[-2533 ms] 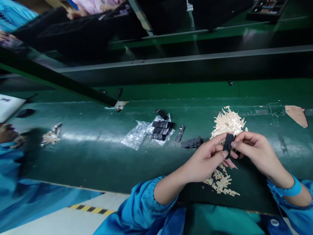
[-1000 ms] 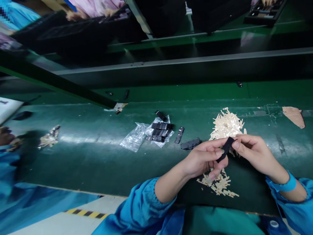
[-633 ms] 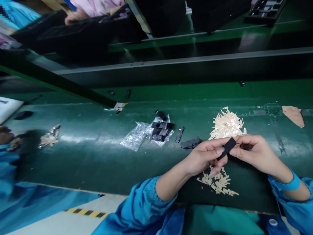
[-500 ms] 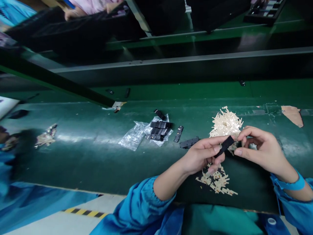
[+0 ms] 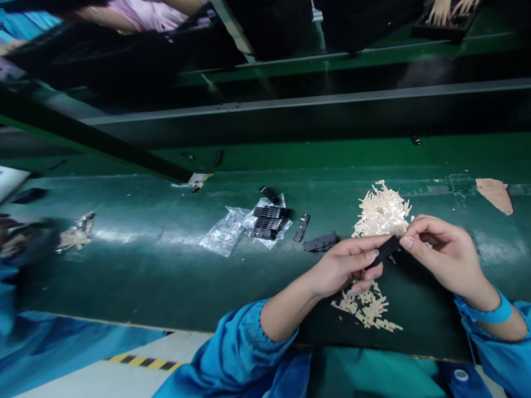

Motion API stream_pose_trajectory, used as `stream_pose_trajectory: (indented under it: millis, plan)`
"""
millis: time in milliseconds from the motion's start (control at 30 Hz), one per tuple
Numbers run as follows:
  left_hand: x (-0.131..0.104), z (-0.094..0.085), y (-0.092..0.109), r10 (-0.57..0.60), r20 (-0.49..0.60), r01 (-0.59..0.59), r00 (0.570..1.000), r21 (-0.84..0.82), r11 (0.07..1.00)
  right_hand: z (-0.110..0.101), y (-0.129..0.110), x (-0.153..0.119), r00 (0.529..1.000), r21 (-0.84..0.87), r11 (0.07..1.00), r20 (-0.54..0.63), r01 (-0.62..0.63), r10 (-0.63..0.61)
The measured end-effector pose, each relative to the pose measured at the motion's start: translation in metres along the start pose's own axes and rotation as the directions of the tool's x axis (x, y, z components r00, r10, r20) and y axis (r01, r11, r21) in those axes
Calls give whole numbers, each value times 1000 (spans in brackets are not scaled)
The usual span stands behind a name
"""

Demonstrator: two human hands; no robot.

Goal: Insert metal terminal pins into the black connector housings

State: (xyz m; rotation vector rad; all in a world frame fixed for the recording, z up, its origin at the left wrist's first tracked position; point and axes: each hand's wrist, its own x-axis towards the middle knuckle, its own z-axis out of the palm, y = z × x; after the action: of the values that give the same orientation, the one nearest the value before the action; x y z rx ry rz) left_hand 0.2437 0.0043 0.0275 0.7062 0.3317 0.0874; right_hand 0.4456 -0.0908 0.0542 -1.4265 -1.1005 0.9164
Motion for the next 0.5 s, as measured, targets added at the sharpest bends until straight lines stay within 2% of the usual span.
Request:
stream_pose_trajectory:
  millis: [100, 167, 233, 300, 333, 367, 400, 433, 467, 500]
  plan:
    - [-2, 1, 6, -10, 37, 8, 999, 63, 998, -5, 7, 6, 987, 68, 987, 80, -143, 137]
    - [-6, 2, 15, -34, 106, 17, 994, 156, 988, -11, 11, 8, 938, 88, 958, 242, -275, 247]
    - [-10, 4, 25, -116, 186, 59, 976, 286, 956, -15, 11, 7, 832, 55, 926, 463, -373, 307]
    - [-13, 7, 32, -189, 208, 75, 960, 458, 886, -17, 7, 5, 689, -17, 907, 645, -421, 331]
    - [-14, 9, 33, -196, 188, 62, 962, 550, 833, -16, 3, 4, 636, -59, 905, 692, -422, 342]
    - [-15, 11, 34, -181, 149, 45, 972, 638, 769, -14, 0, 5, 608, -102, 907, 711, -409, 354]
    - [-15, 13, 35, -135, 90, 29, 987, 723, 691, -13, -2, 7, 609, -138, 912, 705, -386, 364]
    - [-15, 14, 35, -50, 16, 17, 999, 802, 598, -12, -3, 12, 639, -162, 917, 673, -363, 372]
    - [-16, 16, 35, 71, -55, 13, 996, 871, 491, -12, -3, 19, 695, -173, 921, 611, -349, 378]
    - [-18, 16, 35, 220, -105, 15, 970, 927, 375, -14, -2, 27, 764, -167, 922, 518, -350, 384]
